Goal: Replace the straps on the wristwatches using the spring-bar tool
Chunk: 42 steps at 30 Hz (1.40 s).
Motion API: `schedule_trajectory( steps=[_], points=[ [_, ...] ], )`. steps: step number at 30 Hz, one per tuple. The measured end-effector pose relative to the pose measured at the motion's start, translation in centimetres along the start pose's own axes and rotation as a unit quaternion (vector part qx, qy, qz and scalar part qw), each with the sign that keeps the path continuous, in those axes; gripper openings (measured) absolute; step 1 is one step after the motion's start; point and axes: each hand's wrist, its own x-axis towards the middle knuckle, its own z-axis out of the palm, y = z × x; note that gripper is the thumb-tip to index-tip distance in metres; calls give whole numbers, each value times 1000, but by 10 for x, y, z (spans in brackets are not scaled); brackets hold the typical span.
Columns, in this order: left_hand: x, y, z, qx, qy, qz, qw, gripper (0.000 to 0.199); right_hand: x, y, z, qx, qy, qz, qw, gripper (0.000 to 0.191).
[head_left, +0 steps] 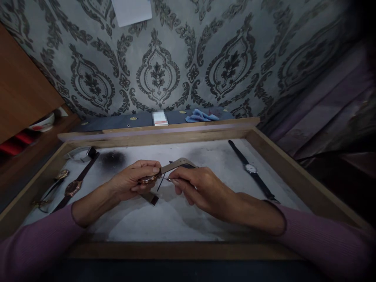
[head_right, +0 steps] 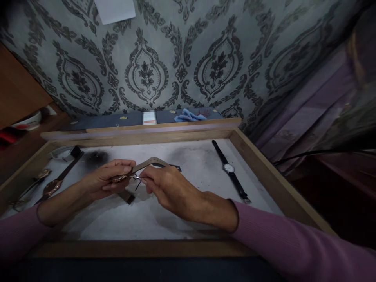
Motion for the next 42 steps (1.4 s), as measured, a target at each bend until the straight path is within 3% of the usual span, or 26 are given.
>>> schedule_trajectory(
  steps=[42],
  points=[
    [1,-1,1,-49,-16,-1,999,25,2,0,1,-5,2,5,1000,17]
  ],
)
